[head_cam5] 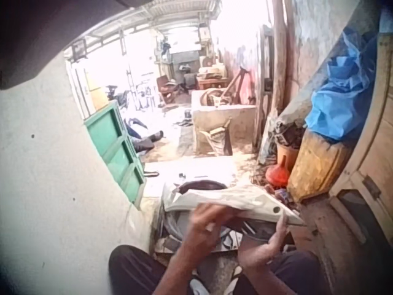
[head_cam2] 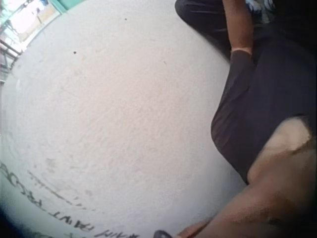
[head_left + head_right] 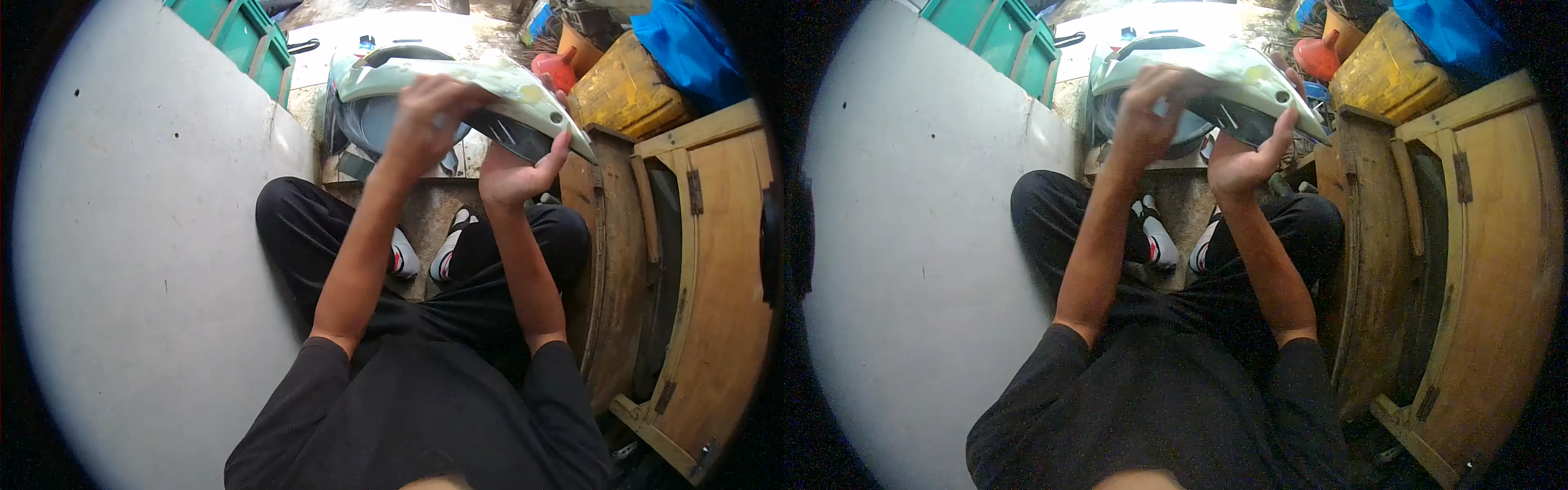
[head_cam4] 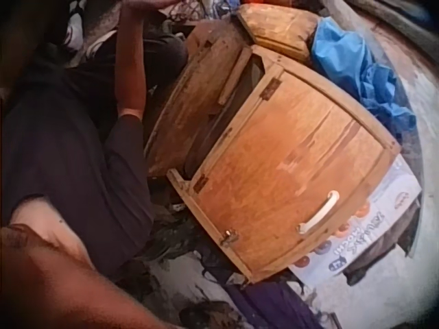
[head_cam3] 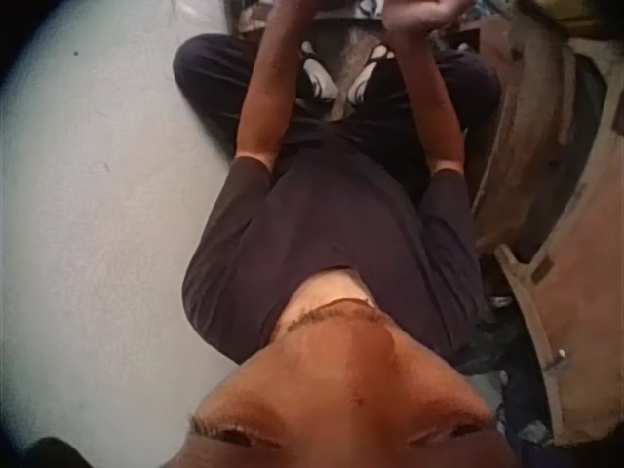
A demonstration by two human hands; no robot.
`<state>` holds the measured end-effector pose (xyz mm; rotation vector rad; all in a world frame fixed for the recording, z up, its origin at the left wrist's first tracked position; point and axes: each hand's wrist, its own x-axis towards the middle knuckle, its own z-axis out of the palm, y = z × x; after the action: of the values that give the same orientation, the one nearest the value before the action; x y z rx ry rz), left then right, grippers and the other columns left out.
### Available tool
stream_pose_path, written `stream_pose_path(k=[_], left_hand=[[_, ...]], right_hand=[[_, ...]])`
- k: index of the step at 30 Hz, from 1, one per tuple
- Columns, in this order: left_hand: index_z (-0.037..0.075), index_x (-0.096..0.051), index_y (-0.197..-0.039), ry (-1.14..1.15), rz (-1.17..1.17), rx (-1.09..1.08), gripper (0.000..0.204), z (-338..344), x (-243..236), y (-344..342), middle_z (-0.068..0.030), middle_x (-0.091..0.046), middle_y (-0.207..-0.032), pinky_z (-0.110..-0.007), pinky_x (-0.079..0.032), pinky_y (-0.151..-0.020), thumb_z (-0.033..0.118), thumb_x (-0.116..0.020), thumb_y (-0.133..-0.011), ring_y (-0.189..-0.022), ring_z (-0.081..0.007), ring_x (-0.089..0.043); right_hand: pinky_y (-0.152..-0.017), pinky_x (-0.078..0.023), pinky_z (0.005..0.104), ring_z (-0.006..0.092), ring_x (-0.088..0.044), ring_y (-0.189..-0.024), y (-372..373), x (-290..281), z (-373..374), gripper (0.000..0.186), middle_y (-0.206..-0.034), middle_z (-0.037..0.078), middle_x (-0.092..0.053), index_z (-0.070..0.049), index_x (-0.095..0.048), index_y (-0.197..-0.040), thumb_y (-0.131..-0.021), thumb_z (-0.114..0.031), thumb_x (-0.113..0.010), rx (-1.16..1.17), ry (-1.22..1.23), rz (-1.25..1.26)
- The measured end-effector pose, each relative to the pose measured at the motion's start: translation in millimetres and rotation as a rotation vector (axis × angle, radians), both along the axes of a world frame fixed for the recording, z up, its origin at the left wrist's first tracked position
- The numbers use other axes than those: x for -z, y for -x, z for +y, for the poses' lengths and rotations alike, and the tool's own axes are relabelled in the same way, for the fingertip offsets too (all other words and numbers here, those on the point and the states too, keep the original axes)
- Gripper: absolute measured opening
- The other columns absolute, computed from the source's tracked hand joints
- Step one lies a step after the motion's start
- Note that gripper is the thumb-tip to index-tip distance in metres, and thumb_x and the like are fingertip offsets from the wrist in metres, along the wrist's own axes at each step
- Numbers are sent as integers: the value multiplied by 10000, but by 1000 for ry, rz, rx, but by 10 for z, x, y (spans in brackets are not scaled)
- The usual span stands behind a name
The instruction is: The person sands the surface of a motorcycle fairing component by hand using a small piece of sandpaper, dipping the sandpaper and the component into a bucket of water periodically.
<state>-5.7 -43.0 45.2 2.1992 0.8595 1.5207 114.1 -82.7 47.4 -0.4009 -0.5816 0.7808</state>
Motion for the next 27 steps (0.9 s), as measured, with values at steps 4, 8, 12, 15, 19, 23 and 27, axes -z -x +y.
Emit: stream_pose_path(k=[4, 8, 12, 15, 19, 23, 27], left_hand=[[65, -745, -1037, -17, 15, -40, 153, -40, -30, -96, -103, -708, -1014, -377, -487, -878, 65, -659, -910, -965, -259, -635], [108, -764, -1044, 104, -120, -114, 186, 104, 81, 214, -63, -729, -908, -389, -482, -840, 70, -633, -916, -869, -253, -645], [102, -760, -1011, -18, -122, -14, 161, -17, -91, -51, -78, -725, -919, -390, -492, -830, 63, -668, -886, -861, -271, -639], [116, -763, -1028, -25, -64, -12, 186, -8, -30, -166, -74, -726, -926, -393, -494, -832, 59, -683, -870, -858, -281, -636], [140, -768, -1065, 97, -103, -125, 223, 148, 96, 205, -65, -721, -916, -402, -490, -857, 70, -645, -893, -883, -286, -630], [127, -753, -1050, 3, -84, -30, 202, 17, -87, -41, -81, -706, -906, -412, -483, -829, 70, -628, -902, -892, -286, -619], [115, -740, -1039, 8, -66, 29, 179, 43, -70, -169, -95, -678, -869, -417, -477, -822, 84, -647, -889, -889, -308, -608]], right_hand=[[-1185, -300, 483, 307, -445, -1382, -66, -11, -33, 512, -1488, 142, -486, -62, -464, -1409, -1049, -401, -333, 5, 36, 22], [-1188, -295, 491, 314, -433, -1395, -52, 8, 3, 501, -1494, 136, -482, -71, -459, -1412, -1053, -393, -324, 7, 11, -21], [-1184, -302, 489, 309, -435, -1391, -21, -24, -4, 493, -1501, 135, -473, -78, -444, -1419, -1054, -386, -320, -12, 5, -29], [-1174, -321, 493, 304, -441, -1386, -95, -21, -22, 485, -1497, 131, -478, -89, -446, -1419, -1053, -384, -325, 4, 59, -16], [-1167, -331, 498, 309, -443, -1383, -57, -43, -38, 486, -1492, 144, -475, -95, -416, -1439, -1058, -386, -340, -7, 62, -23], [-1169, -326, 502, 323, -442, -1379, -25, -61, -58, 509, -1486, 171, -467, -99, -374, -1464, -1071, -420, -335, 0, 59, -61], [-1170, -326, 510, 330, -441, -1378, -127, -63, -28, 522, -1477, 174, -472, -100, -371, -1464, -1079, -450, -333, 13, 78, -85]])
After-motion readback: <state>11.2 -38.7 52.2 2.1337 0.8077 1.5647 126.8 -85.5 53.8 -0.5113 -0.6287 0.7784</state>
